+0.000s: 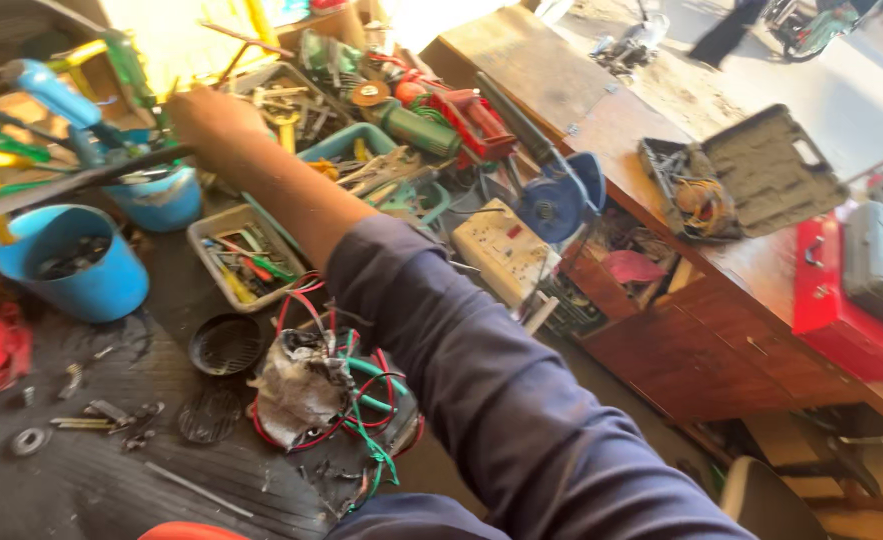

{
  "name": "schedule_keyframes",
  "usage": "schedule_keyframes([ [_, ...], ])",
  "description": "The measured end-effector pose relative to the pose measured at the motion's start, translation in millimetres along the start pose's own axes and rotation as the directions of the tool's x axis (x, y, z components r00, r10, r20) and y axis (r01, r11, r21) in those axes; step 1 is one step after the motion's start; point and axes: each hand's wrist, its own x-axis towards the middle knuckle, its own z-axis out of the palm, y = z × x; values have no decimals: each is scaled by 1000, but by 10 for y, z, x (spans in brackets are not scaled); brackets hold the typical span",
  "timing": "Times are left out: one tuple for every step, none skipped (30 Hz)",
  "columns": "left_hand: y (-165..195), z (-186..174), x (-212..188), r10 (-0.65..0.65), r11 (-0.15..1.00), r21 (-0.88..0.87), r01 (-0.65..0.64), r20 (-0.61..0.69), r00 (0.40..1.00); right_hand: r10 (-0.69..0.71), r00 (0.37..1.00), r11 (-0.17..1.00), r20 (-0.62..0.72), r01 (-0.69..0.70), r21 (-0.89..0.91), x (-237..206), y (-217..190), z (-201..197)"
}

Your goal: The person cleans a red plastic housing with a cloth, then inserts a fan-like component and taps it into place with a rubber mallet. They then wipe a metal engine casing and insert a bearing into it.

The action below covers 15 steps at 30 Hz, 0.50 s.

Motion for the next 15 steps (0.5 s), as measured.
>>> schedule_keyframes([
  [-52,-125,23,25,1000,-3,-25,-10,1000,-5,1000,1000,-1,5,-2,12,26,54],
  [-158,-314,25,50,999,2,-50,-18,999,-17,1000,1000,0,17,1,44,75,89],
  [-290,-572,-64,73,997,13,-72,-31,997,-38,999,999,5,38,12,84,99,112],
  [-347,-648,-117,90,996,28,-89,-45,995,-66,998,998,19,65,25,126,140,114],
  [-393,-714,-188,106,994,40,-103,-55,993,-107,994,992,31,105,65,175,176,99],
  [-415,-781,-272,124,992,38,-122,-58,991,-152,987,983,44,146,110,197,197,88],
  [-432,-853,-333,140,990,29,-139,-70,988,-184,979,965,86,164,203,235,242,40],
  [-432,-921,-397,157,987,25,-156,-84,984,-304,952,929,-22,302,215,245,251,21],
  [-402,-956,-423,182,983,16,-181,-101,978,-427,897,858,-114,442,262,241,277,-5],
  [-369,-1006,-431,213,977,11,-213,-111,971,-356,926,843,-129,377,383,221,299,-20],
  [-325,-1050,-453,243,970,8,-244,-117,963,-277,952,811,-126,303,500,187,320,-24],
  [-267,-1077,-465,167,986,-14,-169,-82,983,-254,954,814,-158,299,498,164,325,-11],
  [-211,-1113,-460,96,995,-32,-97,-42,994,-223,955,818,-194,291,496,142,330,2],
  [-160,-1128,-481,21,999,-48,-21,1,1000,-185,964,846,-190,255,468,121,336,31],
  [-114,-1156,-483,25,998,-50,-25,0,1000,-149,971,874,-186,217,435,115,325,61],
])
